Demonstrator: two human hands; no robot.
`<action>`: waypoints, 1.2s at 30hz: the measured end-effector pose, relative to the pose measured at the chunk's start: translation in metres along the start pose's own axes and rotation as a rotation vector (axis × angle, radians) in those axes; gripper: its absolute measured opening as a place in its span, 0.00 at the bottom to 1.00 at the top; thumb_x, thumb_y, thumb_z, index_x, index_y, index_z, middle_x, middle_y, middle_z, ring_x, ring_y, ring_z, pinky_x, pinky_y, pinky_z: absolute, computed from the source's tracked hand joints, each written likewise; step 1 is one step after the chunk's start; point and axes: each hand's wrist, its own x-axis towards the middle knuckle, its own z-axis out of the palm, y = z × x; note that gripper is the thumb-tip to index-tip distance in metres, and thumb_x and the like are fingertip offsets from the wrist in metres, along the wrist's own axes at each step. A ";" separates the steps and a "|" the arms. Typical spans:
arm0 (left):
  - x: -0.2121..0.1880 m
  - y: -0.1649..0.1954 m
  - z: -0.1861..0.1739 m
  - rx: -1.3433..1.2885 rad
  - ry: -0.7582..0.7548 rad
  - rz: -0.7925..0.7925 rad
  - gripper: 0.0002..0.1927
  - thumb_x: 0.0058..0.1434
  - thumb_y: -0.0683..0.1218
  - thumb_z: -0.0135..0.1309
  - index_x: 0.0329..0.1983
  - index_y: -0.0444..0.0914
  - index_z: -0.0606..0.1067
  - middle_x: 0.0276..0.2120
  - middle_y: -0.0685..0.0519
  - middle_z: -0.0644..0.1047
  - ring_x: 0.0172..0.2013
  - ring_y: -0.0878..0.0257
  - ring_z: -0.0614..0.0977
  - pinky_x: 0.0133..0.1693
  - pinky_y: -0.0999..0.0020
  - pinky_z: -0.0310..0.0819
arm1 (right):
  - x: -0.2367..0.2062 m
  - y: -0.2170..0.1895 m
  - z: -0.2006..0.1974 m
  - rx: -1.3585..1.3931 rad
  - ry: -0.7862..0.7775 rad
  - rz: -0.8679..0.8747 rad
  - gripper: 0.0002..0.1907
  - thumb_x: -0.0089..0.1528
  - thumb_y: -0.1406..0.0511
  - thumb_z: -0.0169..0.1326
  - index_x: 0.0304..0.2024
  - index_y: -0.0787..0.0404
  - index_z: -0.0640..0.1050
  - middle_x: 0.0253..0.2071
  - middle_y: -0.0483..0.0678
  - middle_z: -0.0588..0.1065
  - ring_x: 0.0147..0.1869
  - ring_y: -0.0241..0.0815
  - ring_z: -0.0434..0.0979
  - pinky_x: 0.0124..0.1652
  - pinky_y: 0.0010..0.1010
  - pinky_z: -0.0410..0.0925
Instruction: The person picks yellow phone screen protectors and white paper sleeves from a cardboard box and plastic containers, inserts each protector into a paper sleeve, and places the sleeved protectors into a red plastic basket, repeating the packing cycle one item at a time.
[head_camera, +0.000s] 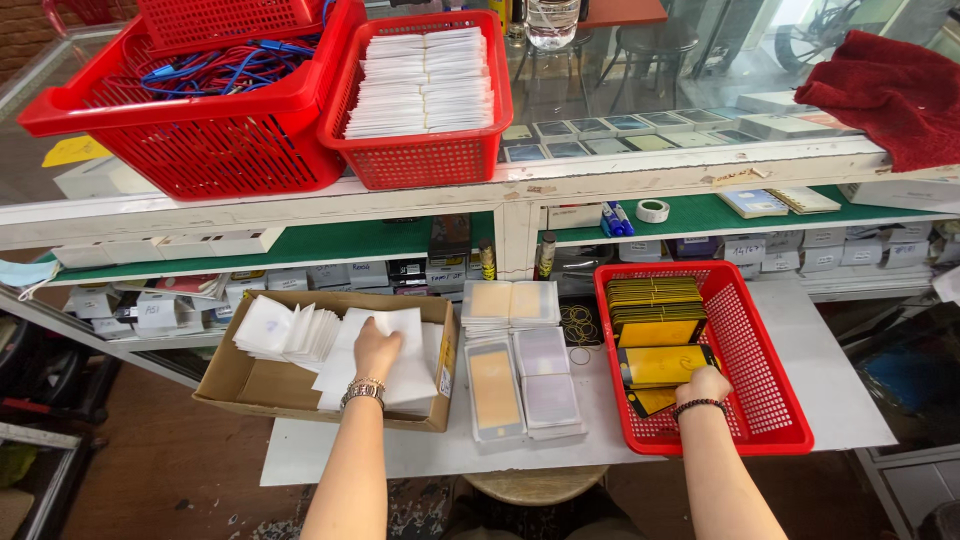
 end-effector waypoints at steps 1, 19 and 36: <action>-0.003 -0.003 -0.004 0.156 0.054 -0.012 0.39 0.54 0.44 0.62 0.68 0.30 0.62 0.43 0.34 0.79 0.45 0.43 0.81 0.51 0.53 0.75 | -0.002 0.000 0.003 -0.038 0.012 -0.038 0.22 0.67 0.68 0.44 0.63 0.71 0.68 0.61 0.54 0.72 0.55 0.48 0.79 0.52 0.43 0.75; -0.086 0.029 0.122 0.520 -0.325 0.106 0.66 0.49 0.67 0.69 0.73 0.25 0.46 0.59 0.35 0.72 0.53 0.49 0.81 0.52 0.61 0.78 | -0.063 0.013 0.066 -0.554 -0.821 -0.231 0.29 0.66 0.65 0.48 0.70 0.57 0.64 0.73 0.48 0.62 0.72 0.42 0.63 0.61 0.37 0.65; -0.034 0.058 0.099 -1.094 -0.457 -0.022 0.19 0.63 0.50 0.59 0.51 0.33 0.77 0.42 0.51 0.83 0.39 0.65 0.83 0.41 0.67 0.79 | -0.127 0.091 0.041 -0.934 -1.456 0.297 0.21 0.66 0.64 0.50 0.61 0.63 0.71 0.52 0.50 0.78 0.54 0.44 0.80 0.50 0.35 0.77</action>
